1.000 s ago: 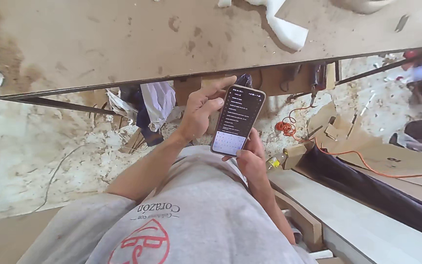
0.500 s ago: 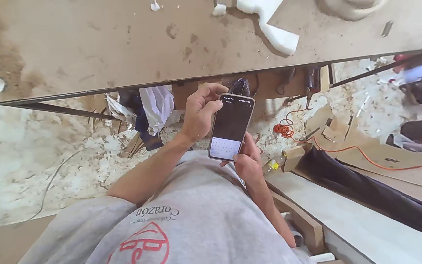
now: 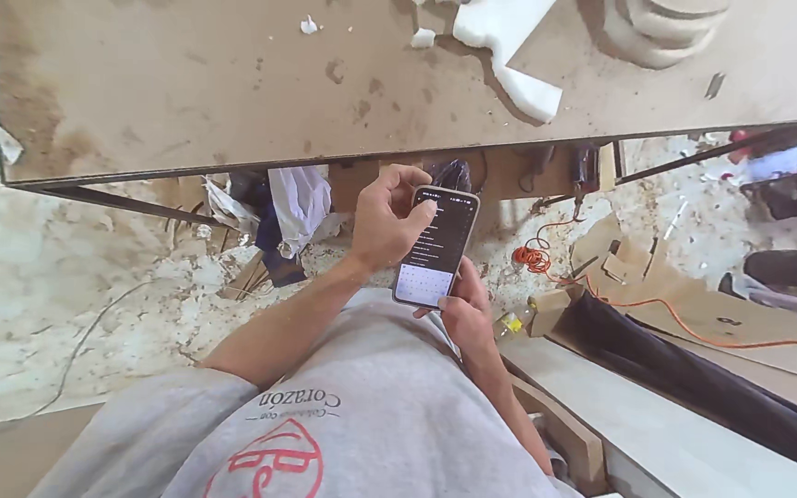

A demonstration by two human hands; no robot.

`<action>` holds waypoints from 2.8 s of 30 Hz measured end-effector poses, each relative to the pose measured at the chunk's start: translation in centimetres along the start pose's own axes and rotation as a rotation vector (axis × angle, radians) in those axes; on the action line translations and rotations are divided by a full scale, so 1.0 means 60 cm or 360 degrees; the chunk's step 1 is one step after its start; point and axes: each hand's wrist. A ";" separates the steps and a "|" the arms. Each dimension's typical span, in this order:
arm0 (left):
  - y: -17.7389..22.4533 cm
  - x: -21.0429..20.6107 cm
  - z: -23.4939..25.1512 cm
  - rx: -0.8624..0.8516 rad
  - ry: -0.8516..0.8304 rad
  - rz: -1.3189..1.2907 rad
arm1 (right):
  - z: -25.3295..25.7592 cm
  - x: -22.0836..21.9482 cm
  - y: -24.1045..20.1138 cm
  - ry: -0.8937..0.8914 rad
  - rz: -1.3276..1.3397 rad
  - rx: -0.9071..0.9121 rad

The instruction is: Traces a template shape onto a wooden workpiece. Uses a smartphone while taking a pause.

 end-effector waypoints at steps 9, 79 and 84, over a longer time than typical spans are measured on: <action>-0.001 0.010 -0.001 -0.0067 -0.0037 -0.0094 | -0.002 -0.002 0.004 -0.0010 0.0048 0.0011; 0.002 0.030 -0.022 0.0072 -0.0484 -0.0216 | 0.002 0.005 -0.007 -0.0016 0.0181 -0.0020; -0.001 0.027 -0.017 0.0036 -0.0507 -0.0222 | 0.003 0.006 -0.006 0.0013 0.0176 0.0003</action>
Point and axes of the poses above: each hand's wrist, its own z-axis towards the middle knuckle, its own x-axis out of the back of the hand, y = z × x, and after that the axes turned 2 degrees about y, right-handed
